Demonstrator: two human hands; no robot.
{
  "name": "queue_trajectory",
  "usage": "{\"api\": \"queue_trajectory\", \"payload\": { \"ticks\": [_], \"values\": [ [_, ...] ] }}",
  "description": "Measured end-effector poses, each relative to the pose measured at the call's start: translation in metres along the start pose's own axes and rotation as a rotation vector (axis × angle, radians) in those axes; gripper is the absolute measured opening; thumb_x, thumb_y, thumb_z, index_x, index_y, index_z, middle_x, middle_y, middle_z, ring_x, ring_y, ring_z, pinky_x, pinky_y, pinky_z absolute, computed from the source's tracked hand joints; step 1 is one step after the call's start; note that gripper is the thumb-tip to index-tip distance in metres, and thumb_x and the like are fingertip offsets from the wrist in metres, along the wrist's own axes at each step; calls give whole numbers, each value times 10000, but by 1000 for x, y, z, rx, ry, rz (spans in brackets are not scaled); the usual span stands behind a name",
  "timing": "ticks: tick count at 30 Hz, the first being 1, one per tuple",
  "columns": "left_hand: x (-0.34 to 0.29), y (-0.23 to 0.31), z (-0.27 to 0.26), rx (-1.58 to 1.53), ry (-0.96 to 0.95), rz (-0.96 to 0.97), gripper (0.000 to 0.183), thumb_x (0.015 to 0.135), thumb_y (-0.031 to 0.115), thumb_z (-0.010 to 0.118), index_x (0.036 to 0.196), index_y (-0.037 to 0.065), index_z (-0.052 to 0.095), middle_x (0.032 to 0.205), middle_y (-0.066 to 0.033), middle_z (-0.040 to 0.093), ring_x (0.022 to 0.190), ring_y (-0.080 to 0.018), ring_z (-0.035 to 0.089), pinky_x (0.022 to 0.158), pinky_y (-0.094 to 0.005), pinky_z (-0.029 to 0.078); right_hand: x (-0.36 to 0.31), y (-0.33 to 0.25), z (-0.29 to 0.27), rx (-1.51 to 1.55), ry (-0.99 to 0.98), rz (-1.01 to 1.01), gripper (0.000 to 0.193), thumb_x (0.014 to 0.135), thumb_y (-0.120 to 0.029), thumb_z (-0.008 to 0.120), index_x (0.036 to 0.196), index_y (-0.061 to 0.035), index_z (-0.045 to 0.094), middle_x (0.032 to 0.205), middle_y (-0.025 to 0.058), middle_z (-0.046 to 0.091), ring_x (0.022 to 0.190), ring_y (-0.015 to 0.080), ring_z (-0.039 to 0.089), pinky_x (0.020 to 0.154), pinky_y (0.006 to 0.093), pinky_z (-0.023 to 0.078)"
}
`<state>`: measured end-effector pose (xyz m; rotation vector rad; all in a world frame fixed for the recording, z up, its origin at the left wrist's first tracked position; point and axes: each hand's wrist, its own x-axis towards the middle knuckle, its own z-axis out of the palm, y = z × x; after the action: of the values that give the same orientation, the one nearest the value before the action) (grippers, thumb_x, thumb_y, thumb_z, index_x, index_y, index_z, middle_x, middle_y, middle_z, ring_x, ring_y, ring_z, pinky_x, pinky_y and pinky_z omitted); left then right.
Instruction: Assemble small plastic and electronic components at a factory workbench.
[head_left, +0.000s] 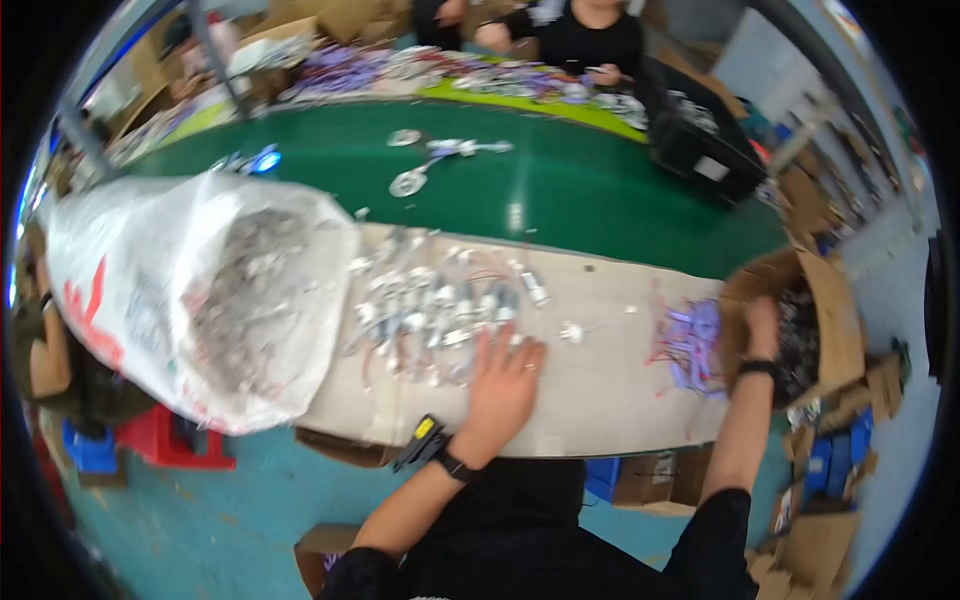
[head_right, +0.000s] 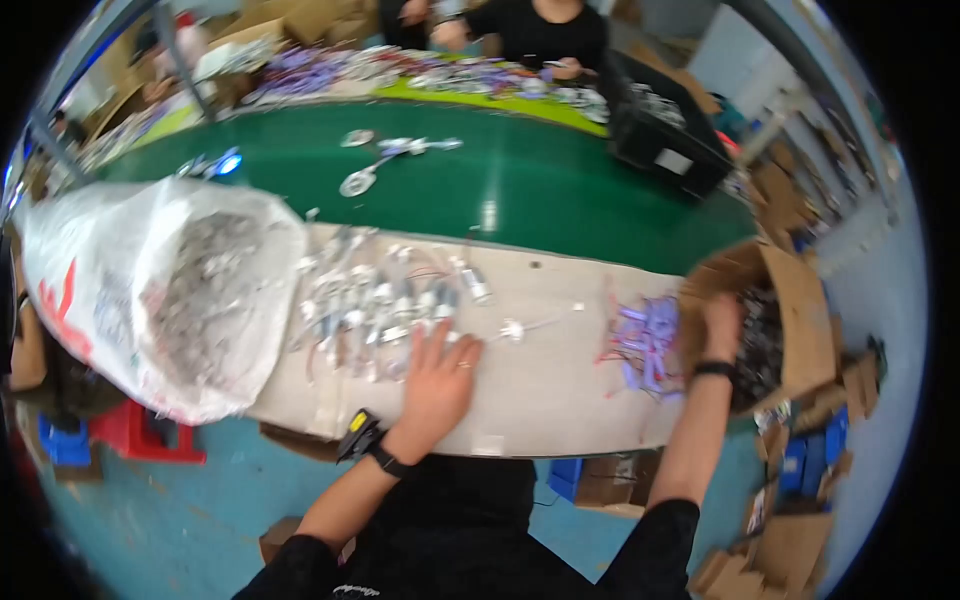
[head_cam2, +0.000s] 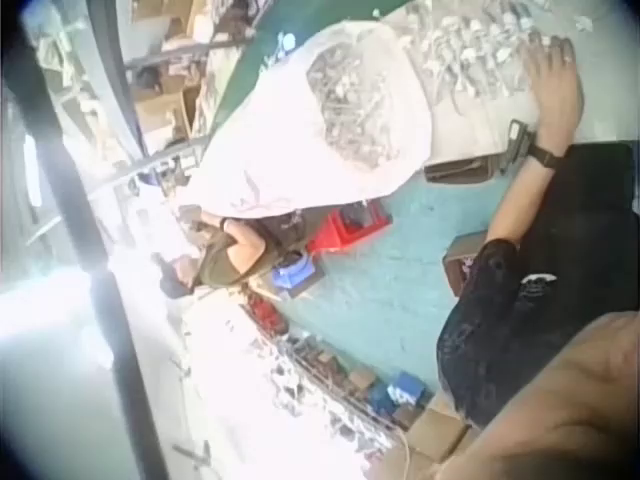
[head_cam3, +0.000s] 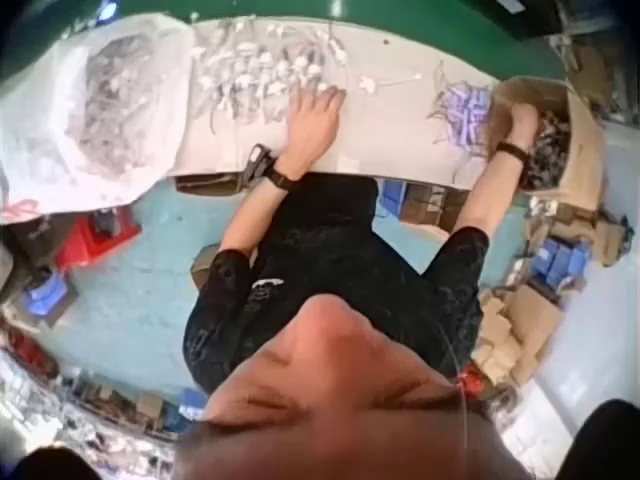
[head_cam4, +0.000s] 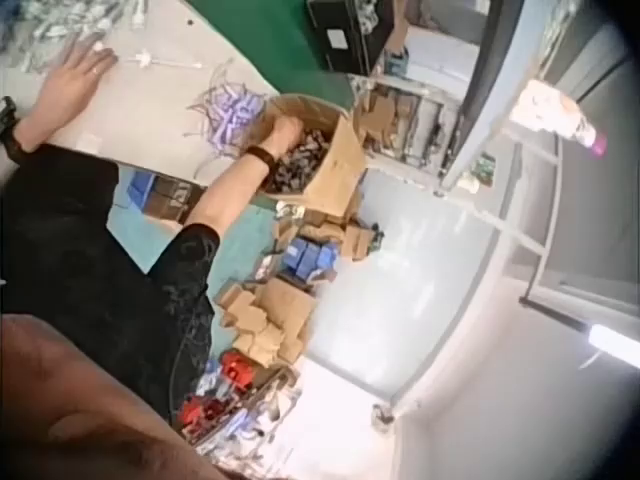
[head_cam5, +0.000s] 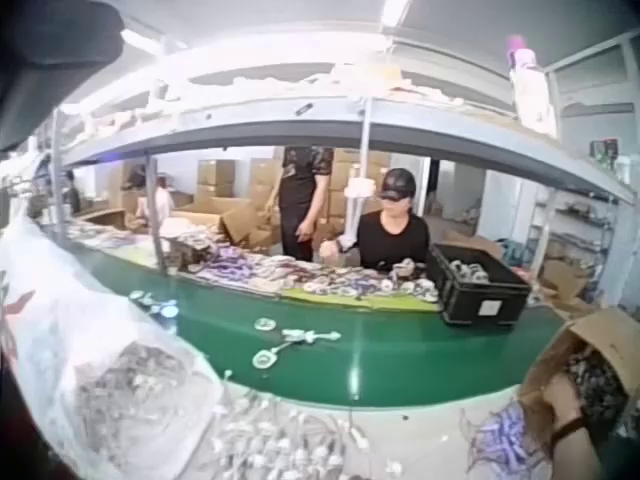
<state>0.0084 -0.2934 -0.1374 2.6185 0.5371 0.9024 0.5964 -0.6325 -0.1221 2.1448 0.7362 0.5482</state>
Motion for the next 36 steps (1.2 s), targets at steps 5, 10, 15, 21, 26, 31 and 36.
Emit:
{"api": "queue_trajectory", "payload": {
  "ticks": [5, 10, 15, 21, 26, 31, 36],
  "values": [
    [-26, -22, -5, 152, -46, -78, 367, 838, 92, 554, 1190, 26, 635, 1269, -129, 597, 1345, -377, 428, 1167, -580, 236, -46, -114, -307, 1876, -65, 253, 360, 968, -91, 515, 1319, -12, 486, 1240, 157, 598, 1009, 272, 620, 918, 371, 487],
    [-25, -3, -38, 7, -41, -17, 372, 843, 90, 567, 1205, 36, 633, 1380, -151, 520, 1389, -408, 359, 1179, -550, 230, -73, -165, -447, 2752, -57, -410, 418, 979, -66, 554, 1371, 26, 442, 1225, 121, 569, 1077, 203, 592, 989, 355, 486],
    [-16, -49, -122, -30, 108, -191, 353, 816, 97, 683, 1165, 58, 647, 1327, -170, 572, 1215, -382, 540, 1019, -467, 448, -65, -223, -467, 2849, -91, -602, 501, 951, -45, 586, 1412, 33, 406, 1183, 101, 566, 1107, 217, 581, 1030, 383, 472],
    [-29, -228, -214, 378, 200, -542, 306, 832, 89, 652, 1125, 1, 634, 1065, -230, 657, 997, -410, 626, 868, -459, 512, -59, -272, -430, 3049, -346, -517, 476, 936, -9, 569, 1390, 24, 430, 1153, 96, 564, 1101, 239, 593, 1030, 413, 479],
    [-19, -292, -217, 556, 127, -659, 329, 837, 156, 675, 1119, -8, 631, 1030, -242, 667, 978, -425, 633, 857, -471, 509, -67, -276, -417, 3021, -334, -478, 470, 923, 10, 567, 1376, 27, 442, 1152, 104, 566, 1081, 237, 601, 1021, 405, 483],
    [-6, -306, -207, 523, 209, -915, 470, 794, 299, 771, 1119, -7, 623, 996, -219, 693, 942, -392, 661, 833, -434, 521, -67, -272, -409, 3001, -313, -458, 461, 911, 16, 572, 1358, 30, 460, 1150, 109, 574, 1071, 235, 605, 1009, 388, 490],
    [-24, -320, -226, 210, 216, -937, 584, 685, 304, 864, 1119, -4, 622, 900, -136, 686, 867, -248, 677, 764, -353, 538, -63, -270, -411, 3029, -290, -447, 464, 906, 11, 583, 1355, 27, 467, 1147, 107, 576, 1070, 239, 607, 1007, 382, 491]
  ]
}}
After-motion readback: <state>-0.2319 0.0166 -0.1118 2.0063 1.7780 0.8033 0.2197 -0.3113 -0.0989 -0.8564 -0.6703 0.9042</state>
